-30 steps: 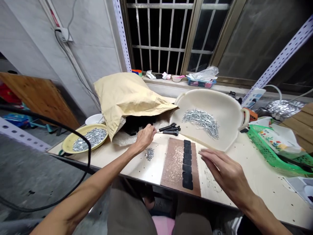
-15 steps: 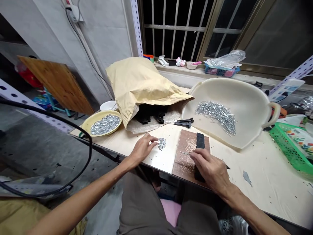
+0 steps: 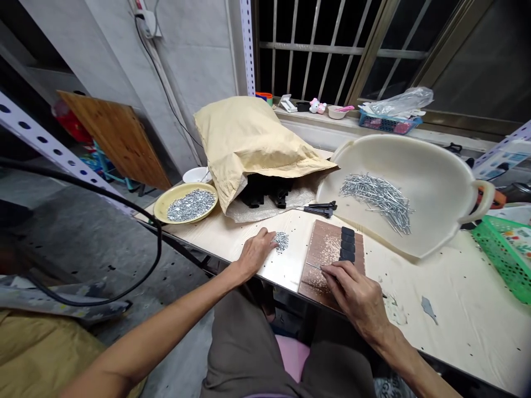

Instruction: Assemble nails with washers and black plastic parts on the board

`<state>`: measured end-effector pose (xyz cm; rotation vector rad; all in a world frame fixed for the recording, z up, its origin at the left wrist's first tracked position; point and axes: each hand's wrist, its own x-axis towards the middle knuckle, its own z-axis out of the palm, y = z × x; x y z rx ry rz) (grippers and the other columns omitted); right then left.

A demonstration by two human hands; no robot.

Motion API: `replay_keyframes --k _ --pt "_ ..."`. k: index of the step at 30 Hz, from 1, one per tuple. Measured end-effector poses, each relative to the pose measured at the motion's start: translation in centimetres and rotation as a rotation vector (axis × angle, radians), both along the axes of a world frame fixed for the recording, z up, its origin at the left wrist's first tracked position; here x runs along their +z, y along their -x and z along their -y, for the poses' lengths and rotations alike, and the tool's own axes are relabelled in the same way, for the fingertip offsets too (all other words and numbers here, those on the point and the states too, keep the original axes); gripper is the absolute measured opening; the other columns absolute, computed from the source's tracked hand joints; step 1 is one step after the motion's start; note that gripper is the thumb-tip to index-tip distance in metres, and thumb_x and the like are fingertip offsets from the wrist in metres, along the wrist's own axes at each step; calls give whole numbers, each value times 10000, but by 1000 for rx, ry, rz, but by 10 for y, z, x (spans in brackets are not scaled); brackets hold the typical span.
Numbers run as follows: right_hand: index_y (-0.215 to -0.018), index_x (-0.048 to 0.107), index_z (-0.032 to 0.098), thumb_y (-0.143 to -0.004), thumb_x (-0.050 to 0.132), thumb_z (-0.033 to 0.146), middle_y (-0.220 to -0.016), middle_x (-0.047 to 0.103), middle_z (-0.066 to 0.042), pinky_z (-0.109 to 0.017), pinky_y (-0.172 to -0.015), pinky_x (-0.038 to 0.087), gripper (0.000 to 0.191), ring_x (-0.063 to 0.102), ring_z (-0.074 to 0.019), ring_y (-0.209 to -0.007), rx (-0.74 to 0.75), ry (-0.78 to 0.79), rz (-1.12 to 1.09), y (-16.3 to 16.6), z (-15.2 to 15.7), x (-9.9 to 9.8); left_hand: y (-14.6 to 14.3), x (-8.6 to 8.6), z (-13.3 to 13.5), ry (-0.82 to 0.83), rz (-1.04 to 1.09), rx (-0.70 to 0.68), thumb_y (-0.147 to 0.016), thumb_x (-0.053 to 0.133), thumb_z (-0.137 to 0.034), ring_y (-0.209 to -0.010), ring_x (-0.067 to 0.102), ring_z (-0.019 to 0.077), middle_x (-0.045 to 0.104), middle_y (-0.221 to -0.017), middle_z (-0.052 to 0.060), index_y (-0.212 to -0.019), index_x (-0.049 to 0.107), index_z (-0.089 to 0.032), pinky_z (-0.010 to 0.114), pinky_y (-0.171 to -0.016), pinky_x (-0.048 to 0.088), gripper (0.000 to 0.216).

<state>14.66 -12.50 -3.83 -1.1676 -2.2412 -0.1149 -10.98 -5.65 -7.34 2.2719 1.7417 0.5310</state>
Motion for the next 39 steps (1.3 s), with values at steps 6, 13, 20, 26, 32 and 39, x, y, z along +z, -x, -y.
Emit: replay_keyframes --k 6,13,20,26,32,39 --pt "-1006 623 193 -906 477 208 -928 641 -33 -218 -646 470 177 614 -110 -776 16 22 -22 2 3 -1 -1 -2 -4 5 18 -9 -911 412 -297 -759 581 154 548 -901 36 -881 649 -190 256 -648 419 261" --pt "-1015 616 196 -910 468 211 -947 638 -39 -224 -658 496 182 620 -120 -803 4 31 -39 -5 6 -7 3 -3 -4 13 58 4 -896 418 -248 -807 584 164 548 -894 44 -885 624 -176 270 -718 440 218" --pt "-1007 620 189 -907 472 201 -932 640 -47 -223 -656 486 179 616 -125 -785 -11 22 -75 -2 8 -1 5 3 -2 22 126 63 -852 495 -248 -731 577 158 580 -865 49 -825 592 -163 265 -653 438 132" --pt "-1133 594 214 -926 430 199 -949 632 -49 -207 -665 465 265 605 -121 -802 -20 31 -118 15 3 13 -16 21 9 489 1018 211 -785 590 -406 -384 417 53 539 -535 -15 -732 570 -121 178 -396 328 290" --pt "-1204 563 276 -930 430 199 -939 629 -24 -197 -656 428 314 606 -114 -779 -98 64 -1 29 -8 17 -54 38 24 614 1457 207 -647 752 -357 -478 510 42 622 -642 26 -736 607 -87 147 -445 403 320" --pt "-1175 582 283 -943 413 230 -934 627 -23 -190 -609 387 292 598 -102 -764 -154 52 47 26 -9 14 -74 40 29 534 1572 208 -624 771 -361 -513 540 55 624 -666 23 -751 620 -86 159 -473 442 338"
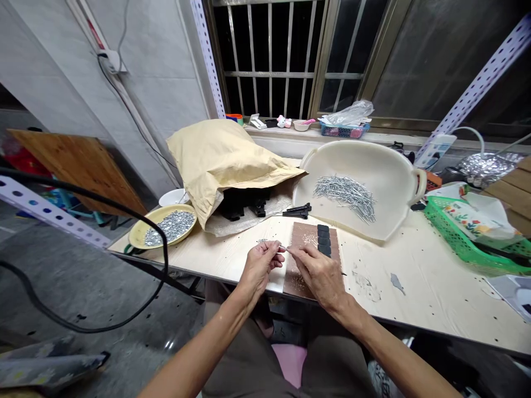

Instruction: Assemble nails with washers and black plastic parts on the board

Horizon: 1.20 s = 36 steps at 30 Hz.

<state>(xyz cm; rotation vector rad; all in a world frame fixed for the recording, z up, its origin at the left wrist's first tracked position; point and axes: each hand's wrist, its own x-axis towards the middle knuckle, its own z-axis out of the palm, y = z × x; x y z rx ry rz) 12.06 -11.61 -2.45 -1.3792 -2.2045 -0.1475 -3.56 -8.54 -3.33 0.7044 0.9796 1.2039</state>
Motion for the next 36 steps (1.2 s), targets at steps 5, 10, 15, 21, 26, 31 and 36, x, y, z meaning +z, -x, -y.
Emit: replay_keyframes --k 5,10,15,21,26,31,36 --pt "-1169 580 284 -946 405 241 -920 625 -19 -208 -590 367 287 593 -112 -752 -35 -9 22 0 2 -4 -4 -1 2 -16 86 -1 -609 788 -327 -523 536 55 616 -646 13 -740 632 -87 171 -509 461 314" --pt "-1176 568 300 -937 420 227 -926 619 -5 -220 -588 361 290 589 -115 -735 -73 13 15 0 4 -5 -5 1 1 -26 104 27 -594 800 -303 -542 542 55 618 -651 13 -734 639 -82 169 -529 468 307" --pt "-1173 569 296 -941 413 247 -918 617 -9 -227 -564 350 283 586 -115 -729 -97 10 18 -1 4 -6 -5 -1 2 -18 76 28 -611 793 -293 -564 553 63 625 -669 22 -752 645 -80 176 -553 480 295" --pt "-1121 587 286 -939 417 251 -878 615 -2 -233 -553 338 252 581 -107 -702 -94 -30 39 -3 3 -13 -5 -4 1 6 85 -10 -582 811 -261 -572 564 68 618 -654 10 -758 646 -93 186 -575 488 294" --pt "-923 619 202 -949 404 272 -837 626 -9 -235 -599 348 227 586 -107 -707 -112 -58 10 -7 5 -16 -7 -4 1 12 38 -35 -556 822 -273 -536 541 59 603 -620 -3 -805 670 -85 182 -562 475 347" --pt "-908 617 201 -954 393 288 -826 623 -14 -232 -581 330 244 585 -110 -707 -117 -30 16 -12 7 -15 -9 -8 3 -44 -57 -82 -609 788 -320 -518 534 59 615 -634 8 -768 666 -87 184 -549 458 307" --pt "-917 598 207 -953 390 301 -818 616 -7 -222 -560 327 232 578 -103 -682 -121 28 -59 -16 7 -16 -12 -11 2 -122 -151 -78 -669 745 -341 -531 538 66 603 -605 1 -766 664 -98 178 -552 441 274"
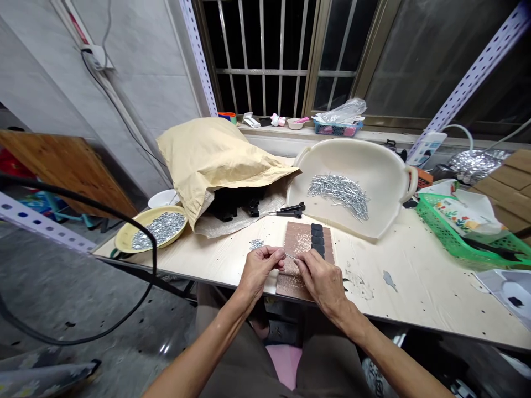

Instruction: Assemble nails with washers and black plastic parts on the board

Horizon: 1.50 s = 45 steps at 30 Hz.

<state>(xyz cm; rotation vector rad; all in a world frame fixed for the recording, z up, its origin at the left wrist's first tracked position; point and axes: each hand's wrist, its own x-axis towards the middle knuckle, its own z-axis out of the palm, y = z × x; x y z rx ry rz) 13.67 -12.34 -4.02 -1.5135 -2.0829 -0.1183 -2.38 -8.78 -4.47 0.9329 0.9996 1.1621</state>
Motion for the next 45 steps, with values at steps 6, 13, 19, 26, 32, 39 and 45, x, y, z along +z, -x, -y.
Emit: replay_keyframes --k 6,13,19,26,32,39,45 --pt "-899 595 209 -947 396 283 -824 614 -9 -224 -571 331 218 580 -109 -695 21 -30 18 -1 -3 -1 -3 1 0 -8 -34 -4 -658 748 -353 -550 541 80 617 -651 9 -752 664 -107 192 -555 457 277" --pt "-946 592 213 -944 401 312 -878 611 -28 -224 -551 351 215 587 -116 -703 1 0 -15 2 -2 -1 -5 1 0 -22 -39 12 -659 742 -369 -539 543 90 604 -599 2 -742 665 -113 201 -564 458 279" --pt "-883 616 218 -951 388 281 -801 593 -25 -221 -563 366 247 573 -114 -676 -22 -17 22 2 -4 1 -7 4 -1 -10 -41 -10 -658 745 -359 -537 544 86 605 -583 -6 -737 658 -115 194 -574 449 271" --pt "-882 609 214 -927 444 279 -838 591 -25 -220 -562 363 183 573 -116 -696 -47 -69 65 0 -8 1 -9 2 -7 20 -19 -38 -655 753 -348 -537 536 78 611 -604 -8 -746 649 -113 188 -570 446 272" --pt "-960 602 225 -935 433 305 -882 591 -19 -198 -585 394 189 579 -104 -717 -2 23 -38 -3 -8 6 -8 1 -11 18 -41 -58 -662 748 -352 -532 542 85 606 -588 -9 -743 649 -115 190 -563 445 269" --pt "-932 625 227 -941 411 290 -836 562 -18 -197 -599 423 224 572 -104 -708 19 15 -62 -7 -10 5 -9 4 -11 21 -42 -79 -638 762 -366 -519 535 89 594 -566 -3 -710 649 -113 199 -551 449 287" --pt "-910 619 194 -922 445 258 -865 572 -32 -221 -675 460 186 575 -122 -768 109 87 -224 -15 -9 1 -15 3 -8 51 -20 -110 -611 773 -379 -514 530 86 606 -594 9 -687 647 -112 213 -550 465 305"
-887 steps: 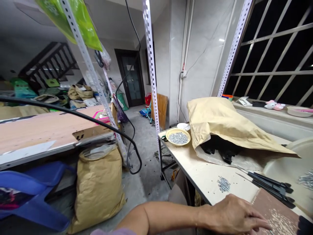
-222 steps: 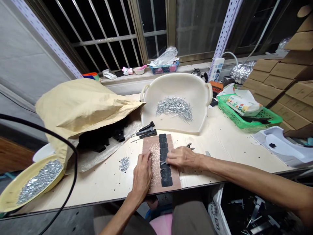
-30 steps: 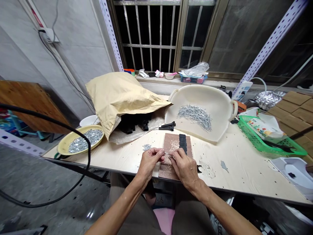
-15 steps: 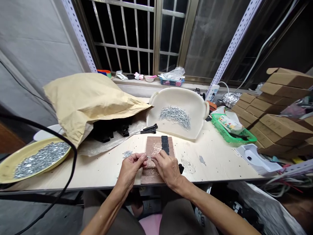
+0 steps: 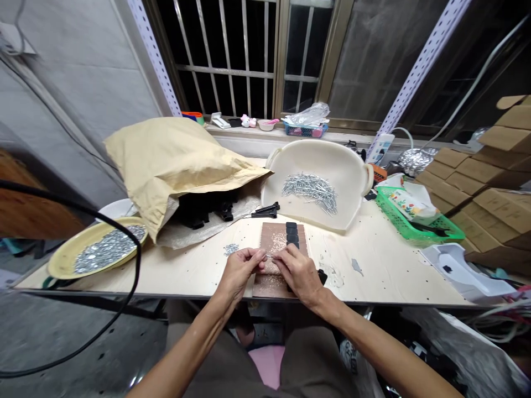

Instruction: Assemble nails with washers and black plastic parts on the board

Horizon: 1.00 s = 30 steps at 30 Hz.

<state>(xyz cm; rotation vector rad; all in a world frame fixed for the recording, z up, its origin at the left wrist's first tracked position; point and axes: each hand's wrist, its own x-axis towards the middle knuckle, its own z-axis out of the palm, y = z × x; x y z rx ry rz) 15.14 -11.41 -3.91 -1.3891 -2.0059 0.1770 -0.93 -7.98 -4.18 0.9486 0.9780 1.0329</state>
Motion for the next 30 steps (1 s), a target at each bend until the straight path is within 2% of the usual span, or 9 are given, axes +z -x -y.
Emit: replay_keyframes --k 4,7,10,12,15,19,22,24,30 --pt "-809 624 191 -899 492 264 -769 600 -8 -227 -677 450 176 576 -121 -734 53 110 -162 -5 -2 -3 -6 -2 4 -37 -74 6 -632 745 -422 -501 534 94 598 -567 14 -662 646 -113 209 -519 449 325" --pt "-777 626 191 -884 516 286 -745 621 -2 -237 -673 450 180 584 -126 -725 59 133 -215 -13 -4 -3 -10 -2 5 -26 -70 -16 -632 743 -423 -512 539 96 606 -586 18 -683 665 -114 208 -527 446 323" --pt "-848 641 204 -886 511 283 -806 632 -13 -243 -698 453 157 593 -130 -759 36 93 -169 -28 -9 -1 -11 -2 3 -21 -79 -18 -650 731 -414 -509 529 87 597 -639 -1 -940 688 -135 203 -508 435 405" --pt "-884 644 215 -890 505 289 -835 626 -18 -247 -707 451 157 593 -135 -779 -7 59 -121 -42 -15 0 -12 -1 2 -59 -119 11 -677 705 -416 -491 503 78 573 -690 -16 -1141 618 -175 202 -478 428 530" --pt "-907 642 227 -895 498 309 -856 611 -18 -240 -672 433 167 586 -140 -776 -91 21 1 -65 -31 -1 -13 -3 5 -218 -283 51 -719 663 -407 -530 503 95 555 -785 2 -1209 577 -212 220 -481 441 535" --pt "-909 633 226 -912 478 320 -857 594 -4 -204 -583 368 182 565 -118 -741 -122 25 179 -86 -66 -6 -19 -13 13 -516 -618 18 -800 584 -333 -724 558 164 559 -891 39 -1241 544 -254 297 -706 483 450" --pt "-898 640 218 -925 458 323 -869 589 -5 -192 -559 333 213 557 -105 -746 -71 31 272 -95 -90 -9 -25 -22 17 -635 -828 -5 -872 469 -277 -863 570 203 559 -981 65 -1319 444 -268 347 -806 468 448" --pt "-878 643 199 -934 440 317 -858 589 -13 -194 -553 326 242 552 -106 -752 -11 23 325 -98 -93 -12 -28 -28 18 -666 -923 7 -896 415 -252 -936 566 223 554 -1026 84 -1338 409 -257 361 -827 467 443" --pt "-840 618 190 -949 375 180 -746 563 6 -206 -543 334 267 493 -98 -682 401 -79 446 -98 -56 -19 -33 -35 16 -734 -1021 57 -912 373 -222 -990 569 234 557 -1072 96 -1319 418 -245 364 -842 475 410"
